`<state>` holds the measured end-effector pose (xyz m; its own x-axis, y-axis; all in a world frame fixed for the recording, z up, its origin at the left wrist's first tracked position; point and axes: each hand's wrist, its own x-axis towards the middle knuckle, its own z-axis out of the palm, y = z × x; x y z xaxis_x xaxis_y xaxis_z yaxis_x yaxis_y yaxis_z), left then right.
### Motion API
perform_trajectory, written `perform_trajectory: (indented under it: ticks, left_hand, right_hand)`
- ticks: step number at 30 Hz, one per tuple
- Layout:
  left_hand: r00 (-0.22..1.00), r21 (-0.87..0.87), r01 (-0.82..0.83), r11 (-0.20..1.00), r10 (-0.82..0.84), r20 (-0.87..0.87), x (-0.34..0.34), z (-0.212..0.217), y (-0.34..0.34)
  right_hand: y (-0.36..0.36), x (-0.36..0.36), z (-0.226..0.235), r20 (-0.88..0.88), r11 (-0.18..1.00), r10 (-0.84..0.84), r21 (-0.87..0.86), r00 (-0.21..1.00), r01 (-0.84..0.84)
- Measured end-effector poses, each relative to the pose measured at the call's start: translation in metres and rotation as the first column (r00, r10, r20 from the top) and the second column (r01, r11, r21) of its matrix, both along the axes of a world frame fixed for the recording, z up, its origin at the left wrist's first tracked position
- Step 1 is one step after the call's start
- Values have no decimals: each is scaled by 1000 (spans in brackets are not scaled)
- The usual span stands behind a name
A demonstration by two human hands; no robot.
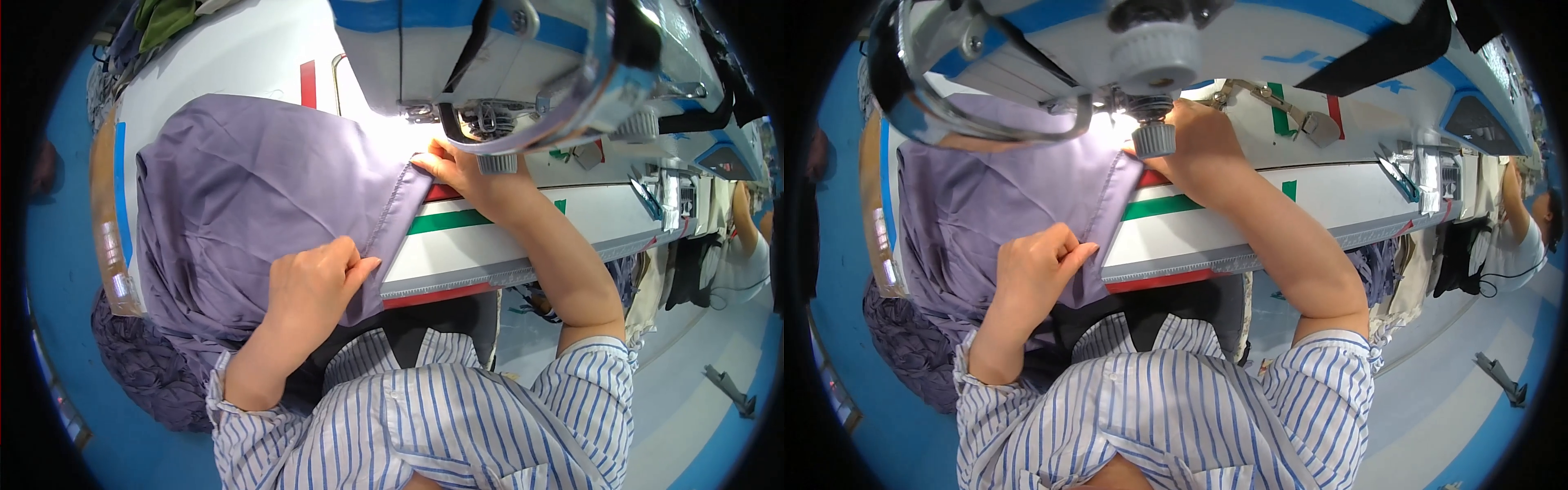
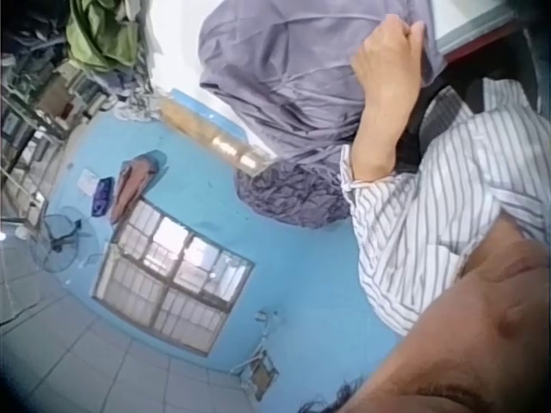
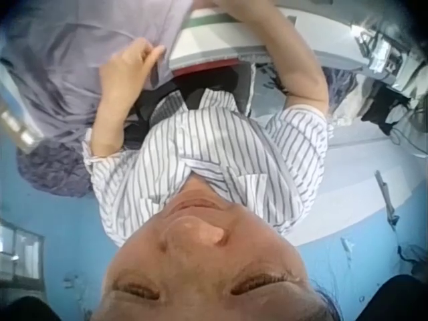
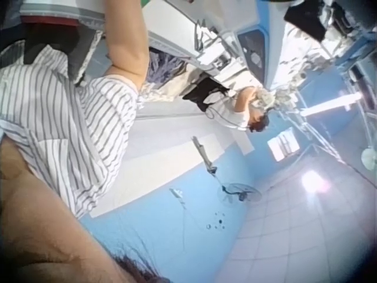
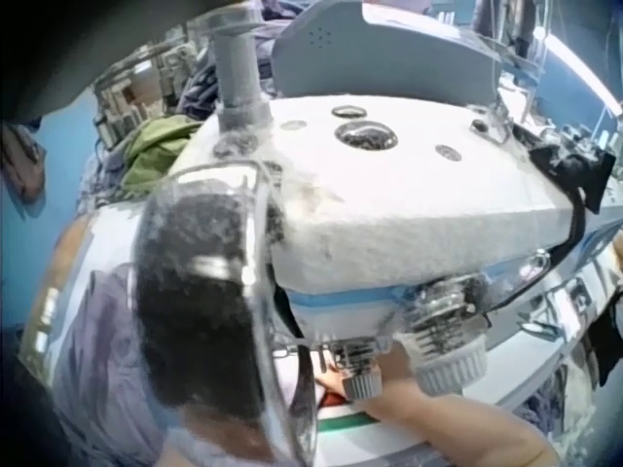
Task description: Operating an industrial sewing machine to sew fabric panels together.
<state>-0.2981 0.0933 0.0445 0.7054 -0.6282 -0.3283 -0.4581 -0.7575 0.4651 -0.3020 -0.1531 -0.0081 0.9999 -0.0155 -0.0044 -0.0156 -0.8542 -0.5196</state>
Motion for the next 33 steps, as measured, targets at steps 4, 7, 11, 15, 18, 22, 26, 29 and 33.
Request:
perform_trajectory:
  ticks: [4, 7, 11, 15, 18, 22, 26, 29, 33]
  left_hand:
    - [748, -193, 579, 792, -422, 513, 45, 2, -6]
    - [644, -49, 731, 681, -663, 383, 75, -3, -16]
    - [681, -165, 716, 679, -626, 380, 89, -27, -12]
    - [816, -186, 515, 837, -412, 406, 54, -43, -17]
    - [887, -236, 372, 898, -269, 375, 42, -37, -19]
    - [909, -239, 299, 924, -199, 367, 37, -39, -26]
    - [902, -254, 274, 927, -156, 403, 30, -42, -31]
    - [893, -276, 281, 919, -145, 426, 30, -43, -36]
    - [883, -217, 277, 936, -159, 441, 29, -45, -37]
  right_hand:
    - [-1, 1, -13, -53, 996, -7, 89, 999, 12]
    - [-1, -3, -33, 74, 956, 49, 286, 996, -68]
    - [0, -10, -22, 311, 966, 244, 10, 918, -260]
    - [-11, -12, -51, 2, 990, 66, 122, 998, -66]
    - [0, -4, -17, 261, 971, 215, -161, 941, -177]
    - [3, 4, 3, 398, 973, 227, -130, 889, -190]
    - [10, 1, 10, 408, 965, 198, -239, 891, -105]
    - [1, -2, 2, 371, 929, 207, -365, 905, -63]
    - [5, -26, 20, 452, 999, 38, -44, 891, -20]
